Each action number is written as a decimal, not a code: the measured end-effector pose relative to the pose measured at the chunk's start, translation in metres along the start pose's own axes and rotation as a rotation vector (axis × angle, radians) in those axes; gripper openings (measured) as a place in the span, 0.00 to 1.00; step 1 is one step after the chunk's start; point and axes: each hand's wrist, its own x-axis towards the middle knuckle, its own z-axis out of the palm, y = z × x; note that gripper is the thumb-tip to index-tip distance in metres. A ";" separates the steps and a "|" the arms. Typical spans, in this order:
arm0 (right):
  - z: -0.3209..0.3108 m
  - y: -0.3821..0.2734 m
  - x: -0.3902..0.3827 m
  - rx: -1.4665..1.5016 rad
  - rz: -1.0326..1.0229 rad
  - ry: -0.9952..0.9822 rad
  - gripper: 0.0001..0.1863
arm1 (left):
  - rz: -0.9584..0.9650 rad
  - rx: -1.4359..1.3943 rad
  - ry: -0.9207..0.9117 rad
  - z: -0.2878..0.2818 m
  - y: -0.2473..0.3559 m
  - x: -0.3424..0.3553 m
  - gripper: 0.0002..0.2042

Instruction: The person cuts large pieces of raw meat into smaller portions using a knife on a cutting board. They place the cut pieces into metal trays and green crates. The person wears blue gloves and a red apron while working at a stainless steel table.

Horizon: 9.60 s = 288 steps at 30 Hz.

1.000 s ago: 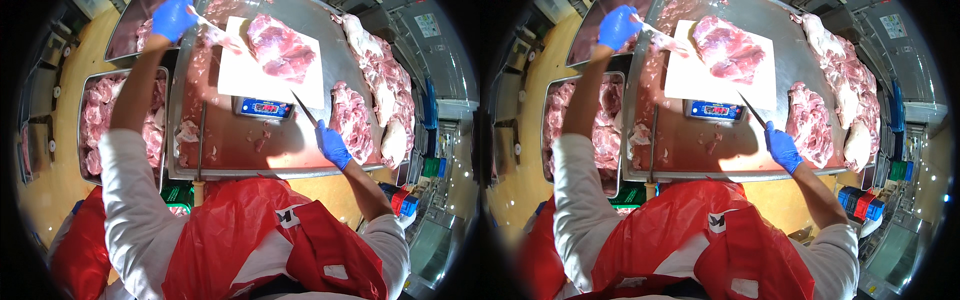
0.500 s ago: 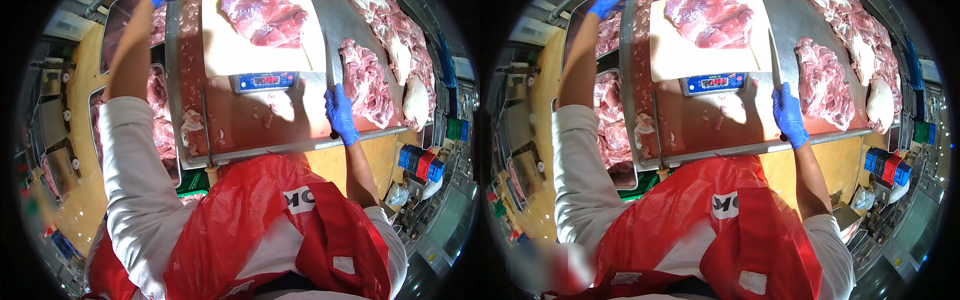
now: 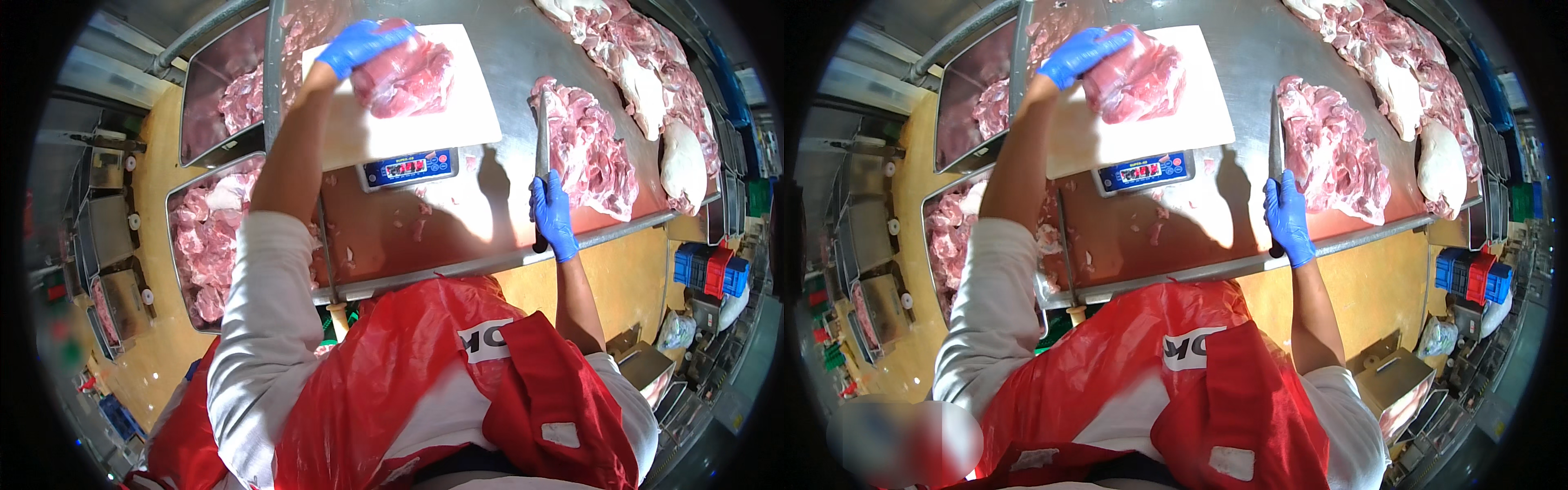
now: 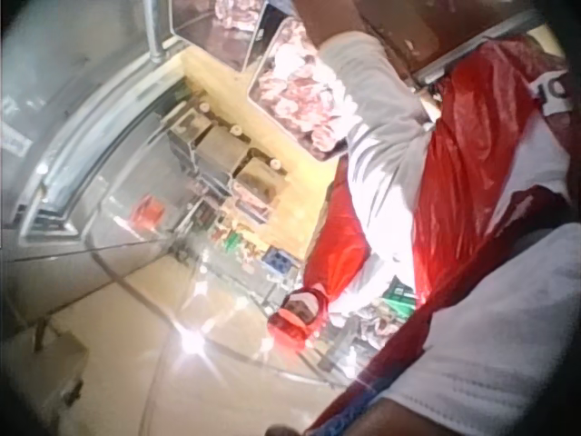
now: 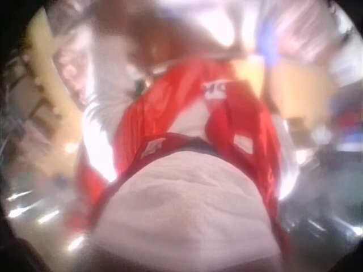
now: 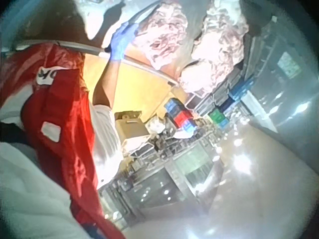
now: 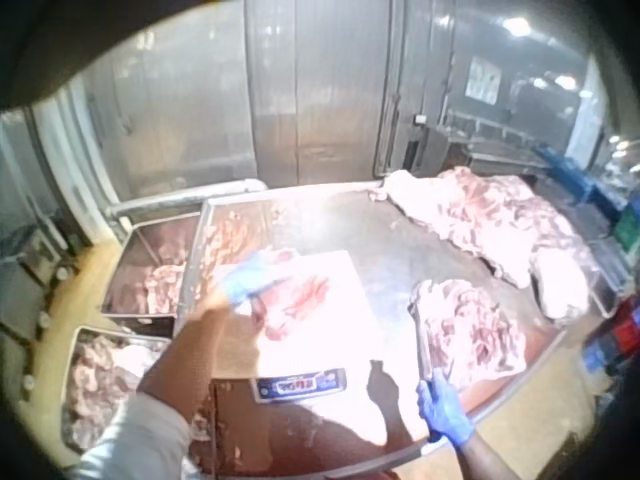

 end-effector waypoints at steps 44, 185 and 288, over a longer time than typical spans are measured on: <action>0.013 -0.072 0.171 0.258 -0.286 -0.373 0.08 | -0.286 0.457 0.676 0.099 0.028 -0.020 0.49; 0.034 -0.028 0.007 -0.238 -0.452 -0.106 0.08 | -0.480 -0.709 0.479 0.105 -0.104 -0.292 0.13; 0.159 -0.183 0.123 -0.838 -1.032 -0.689 0.13 | 0.396 0.386 1.036 0.078 -0.015 -0.189 0.06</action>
